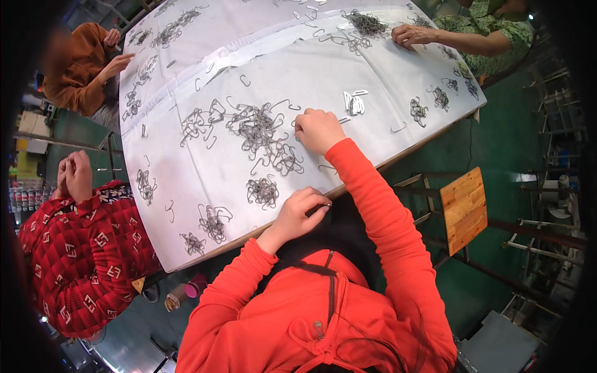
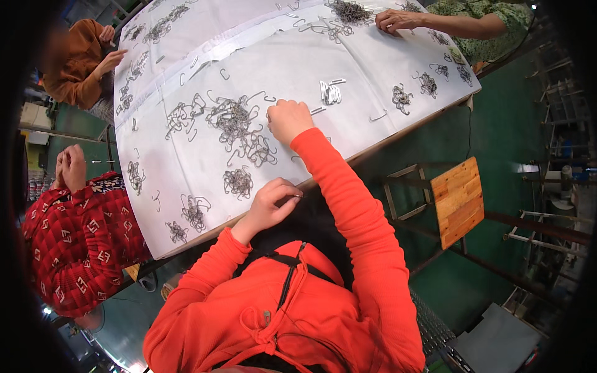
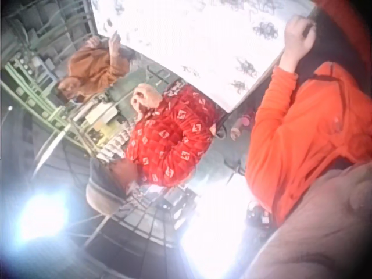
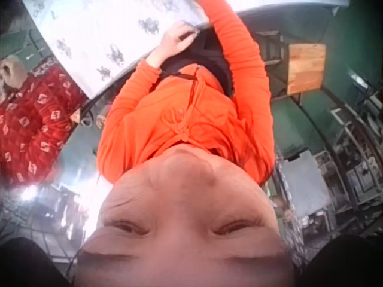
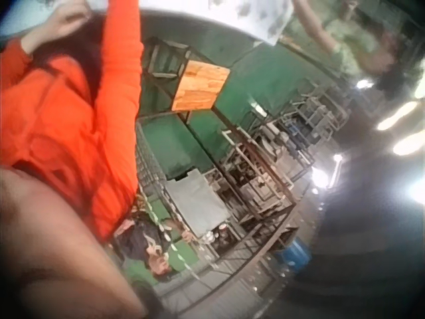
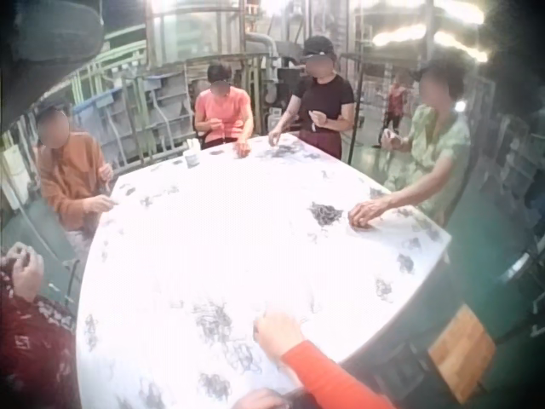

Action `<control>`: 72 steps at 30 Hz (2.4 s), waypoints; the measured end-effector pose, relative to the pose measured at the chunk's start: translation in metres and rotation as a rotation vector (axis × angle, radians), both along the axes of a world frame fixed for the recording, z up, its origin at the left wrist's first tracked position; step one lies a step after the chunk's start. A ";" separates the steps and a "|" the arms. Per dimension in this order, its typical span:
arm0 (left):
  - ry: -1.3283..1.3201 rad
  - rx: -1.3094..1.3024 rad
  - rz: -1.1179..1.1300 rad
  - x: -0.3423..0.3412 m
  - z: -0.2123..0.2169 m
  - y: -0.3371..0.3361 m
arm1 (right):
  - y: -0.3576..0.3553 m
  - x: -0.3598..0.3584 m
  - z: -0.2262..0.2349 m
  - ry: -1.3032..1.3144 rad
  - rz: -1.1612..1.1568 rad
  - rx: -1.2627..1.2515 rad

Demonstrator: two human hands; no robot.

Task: The person sits on the floor in a workshop and assembles small metal hardware components by hand. They repeatedly pick up individual metal pieces from a white sheet, connect them, and place the finished units into a pile.

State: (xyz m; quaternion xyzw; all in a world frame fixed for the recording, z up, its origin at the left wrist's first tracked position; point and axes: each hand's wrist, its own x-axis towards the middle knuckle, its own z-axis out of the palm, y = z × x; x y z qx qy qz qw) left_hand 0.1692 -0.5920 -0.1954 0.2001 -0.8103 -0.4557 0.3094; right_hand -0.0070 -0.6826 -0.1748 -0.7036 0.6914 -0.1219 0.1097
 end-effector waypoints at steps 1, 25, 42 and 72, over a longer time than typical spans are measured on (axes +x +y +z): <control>0.002 0.002 0.002 0.000 0.000 0.000 | -0.003 -0.001 0.002 -0.102 -0.022 0.000; -0.078 0.104 -0.021 -0.006 0.017 0.009 | 0.148 -0.012 0.023 -1.389 -0.313 -0.200; -0.100 0.122 0.039 -0.038 0.034 0.024 | 0.221 0.000 0.018 -1.811 -0.530 -0.123; -0.435 -0.571 0.175 -0.136 -0.002 -0.125 | 0.227 0.012 0.022 -0.993 -0.432 -0.527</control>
